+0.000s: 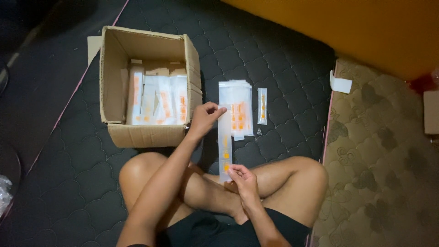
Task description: The person sits on a mattress and repeatedly takes small white packets containing orange items from a cardboard box. They inspect each packet by holding it up and turning it over, then place it into a growing stack on the mattress.
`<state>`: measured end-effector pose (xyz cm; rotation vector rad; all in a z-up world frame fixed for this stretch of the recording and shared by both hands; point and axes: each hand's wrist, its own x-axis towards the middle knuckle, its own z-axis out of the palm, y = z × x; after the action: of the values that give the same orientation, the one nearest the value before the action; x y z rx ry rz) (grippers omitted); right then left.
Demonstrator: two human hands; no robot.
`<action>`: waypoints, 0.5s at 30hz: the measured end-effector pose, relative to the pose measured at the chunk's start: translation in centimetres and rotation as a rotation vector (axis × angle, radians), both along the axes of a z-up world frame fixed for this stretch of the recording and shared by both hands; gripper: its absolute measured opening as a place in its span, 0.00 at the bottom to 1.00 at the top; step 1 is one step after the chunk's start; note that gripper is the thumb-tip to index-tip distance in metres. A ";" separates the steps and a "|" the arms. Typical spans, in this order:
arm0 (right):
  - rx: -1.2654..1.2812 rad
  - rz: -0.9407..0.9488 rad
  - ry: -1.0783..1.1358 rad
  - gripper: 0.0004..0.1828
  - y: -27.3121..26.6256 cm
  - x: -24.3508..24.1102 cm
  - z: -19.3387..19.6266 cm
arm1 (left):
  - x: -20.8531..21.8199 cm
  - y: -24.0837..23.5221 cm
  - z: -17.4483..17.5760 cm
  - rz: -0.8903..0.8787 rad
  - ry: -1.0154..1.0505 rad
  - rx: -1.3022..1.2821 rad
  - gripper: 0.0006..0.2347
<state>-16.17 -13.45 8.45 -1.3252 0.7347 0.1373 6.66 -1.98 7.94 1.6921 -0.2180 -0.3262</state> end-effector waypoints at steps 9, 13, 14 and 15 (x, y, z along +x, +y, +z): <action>0.011 -0.062 0.026 0.18 -0.6 -0.4 -0.2 | -0.2 -0.3 -0.7 0.023 0.053 -0.011 0.08; 0.071 -0.077 0.016 0.18 -0.7 -0.5 -0.4 | -0.4 -0.4 -0.9 0.029 0.034 -0.029 0.09; 0.081 -0.080 0.013 0.18 -0.8 -0.6 -1.0 | -0.4 -0.4 -1.2 0.027 0.034 -0.037 0.09; 0.091 -0.082 0.009 0.18 -0.9 -0.7 -1.6 | -0.4 -0.4 -1.4 0.026 0.034 -0.045 0.09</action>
<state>-16.91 -14.34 6.83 -1.2071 0.7806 0.1095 6.28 -2.38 6.55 1.6427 -0.1767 -0.3276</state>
